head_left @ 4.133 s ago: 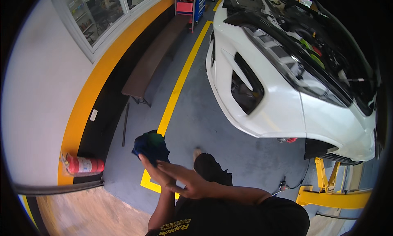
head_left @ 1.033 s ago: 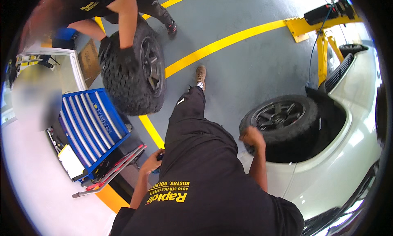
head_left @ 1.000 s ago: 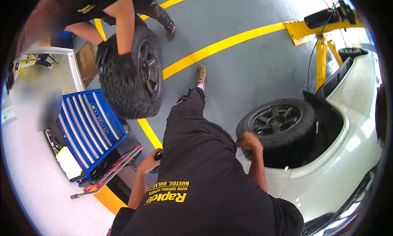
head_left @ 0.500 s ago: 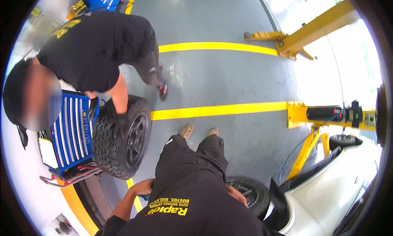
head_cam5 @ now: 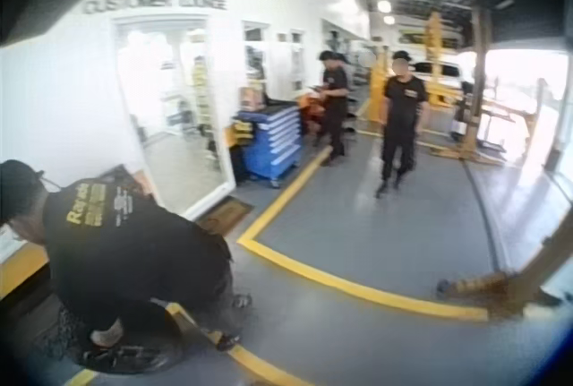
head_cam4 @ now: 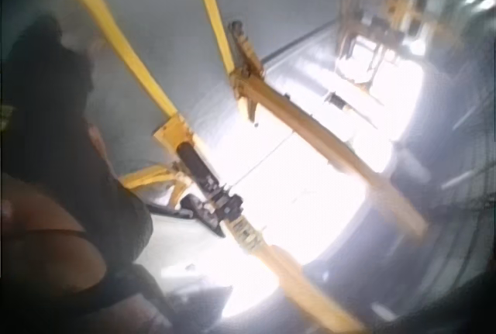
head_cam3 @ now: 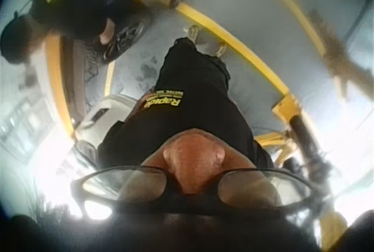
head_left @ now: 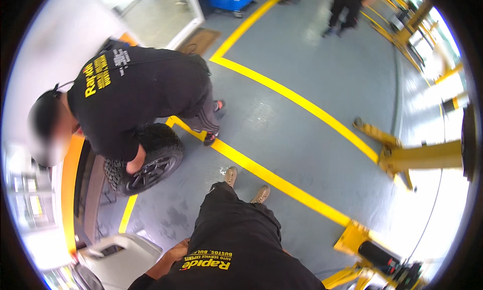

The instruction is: The person uses an impact wrench to remove lug nuts from a vehicle wheel, wipes the tool and wheel surface with a cloth, and then walks to a tool cart to exchange tools.

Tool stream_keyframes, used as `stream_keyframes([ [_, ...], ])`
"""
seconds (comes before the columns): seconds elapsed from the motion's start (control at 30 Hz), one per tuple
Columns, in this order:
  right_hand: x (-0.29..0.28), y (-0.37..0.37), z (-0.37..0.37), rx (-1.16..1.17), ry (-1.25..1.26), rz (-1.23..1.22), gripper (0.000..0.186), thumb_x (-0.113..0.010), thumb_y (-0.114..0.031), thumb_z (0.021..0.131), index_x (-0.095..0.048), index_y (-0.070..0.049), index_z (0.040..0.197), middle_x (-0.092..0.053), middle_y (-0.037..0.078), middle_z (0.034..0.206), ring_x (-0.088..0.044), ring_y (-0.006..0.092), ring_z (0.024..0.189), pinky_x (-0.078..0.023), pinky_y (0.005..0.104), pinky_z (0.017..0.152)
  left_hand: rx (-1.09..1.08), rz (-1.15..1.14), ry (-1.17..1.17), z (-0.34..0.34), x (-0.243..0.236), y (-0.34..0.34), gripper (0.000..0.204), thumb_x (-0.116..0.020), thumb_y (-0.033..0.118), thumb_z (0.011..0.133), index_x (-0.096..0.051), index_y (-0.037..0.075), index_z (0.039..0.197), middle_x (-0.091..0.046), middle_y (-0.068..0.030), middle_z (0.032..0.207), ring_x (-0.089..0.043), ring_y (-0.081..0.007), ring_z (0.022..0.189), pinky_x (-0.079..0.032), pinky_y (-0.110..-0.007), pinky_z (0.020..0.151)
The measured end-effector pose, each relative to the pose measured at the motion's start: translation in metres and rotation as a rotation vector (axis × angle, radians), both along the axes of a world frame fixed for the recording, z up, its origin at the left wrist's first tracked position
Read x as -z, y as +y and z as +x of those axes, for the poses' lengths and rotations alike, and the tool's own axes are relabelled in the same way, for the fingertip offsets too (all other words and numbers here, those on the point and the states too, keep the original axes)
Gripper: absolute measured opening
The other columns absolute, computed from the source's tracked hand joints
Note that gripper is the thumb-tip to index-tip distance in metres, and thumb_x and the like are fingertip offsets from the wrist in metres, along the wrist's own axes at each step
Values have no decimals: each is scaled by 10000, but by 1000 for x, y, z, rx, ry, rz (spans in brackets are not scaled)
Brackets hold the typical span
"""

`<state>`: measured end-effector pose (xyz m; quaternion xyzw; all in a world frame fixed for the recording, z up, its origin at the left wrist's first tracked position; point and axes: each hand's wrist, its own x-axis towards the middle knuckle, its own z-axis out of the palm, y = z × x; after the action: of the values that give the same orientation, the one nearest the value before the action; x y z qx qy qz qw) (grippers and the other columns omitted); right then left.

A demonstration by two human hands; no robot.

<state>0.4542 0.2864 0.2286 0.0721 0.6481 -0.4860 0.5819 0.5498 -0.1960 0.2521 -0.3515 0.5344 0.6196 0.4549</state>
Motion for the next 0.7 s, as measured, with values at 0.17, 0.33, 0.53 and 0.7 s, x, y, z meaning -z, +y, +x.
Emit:
stream_keyframes([
  [0.17, -11, 22, -99, -409, -73, -133, 356, -653, -280, 915, -739, -41, 1164, -749, 179, 1076, -697, 307, 1083, -529, 409, 956, 51, -44, 118, 41, 7, 14, 587, -738, 282, 882, -616, -76, 1331, -723, -132, 1174, -659, -172, 1054, -514, -300, 965],
  [0.33, 43, 17, -203, -924, 155, -24, 362, -671, -318, 908, -752, -56, 1145, -754, 172, 1063, -706, 309, 1067, -534, 413, 951, 43, -54, 101, -5, -31, 30, 553, -696, 248, 872, -620, -42, 1336, -690, -150, 1280, -619, -240, 1219, -477, -347, 1038],
  [0.53, 124, -49, -336, -427, 1144, 734, 223, -610, -209, 910, -753, -39, 931, -755, 180, 935, -739, 345, 830, -579, 469, 716, 419, -456, 386, -91, -15, -47, 414, -648, 233, 880, -682, 25, 1237, -720, -209, 1135, -664, -415, 1102, -520, -459, 973],
  [0.7, 147, -153, -380, 113, 490, 366, 229, -626, -192, 930, -746, 1, 952, -749, 139, 857, -723, 223, 712, -565, 361, 665, 339, -627, 367, -161, -34, -149, 342, -621, 225, 886, -700, 77, 1184, -718, -208, 1116, -672, -395, 1078, -531, -473, 922],
])
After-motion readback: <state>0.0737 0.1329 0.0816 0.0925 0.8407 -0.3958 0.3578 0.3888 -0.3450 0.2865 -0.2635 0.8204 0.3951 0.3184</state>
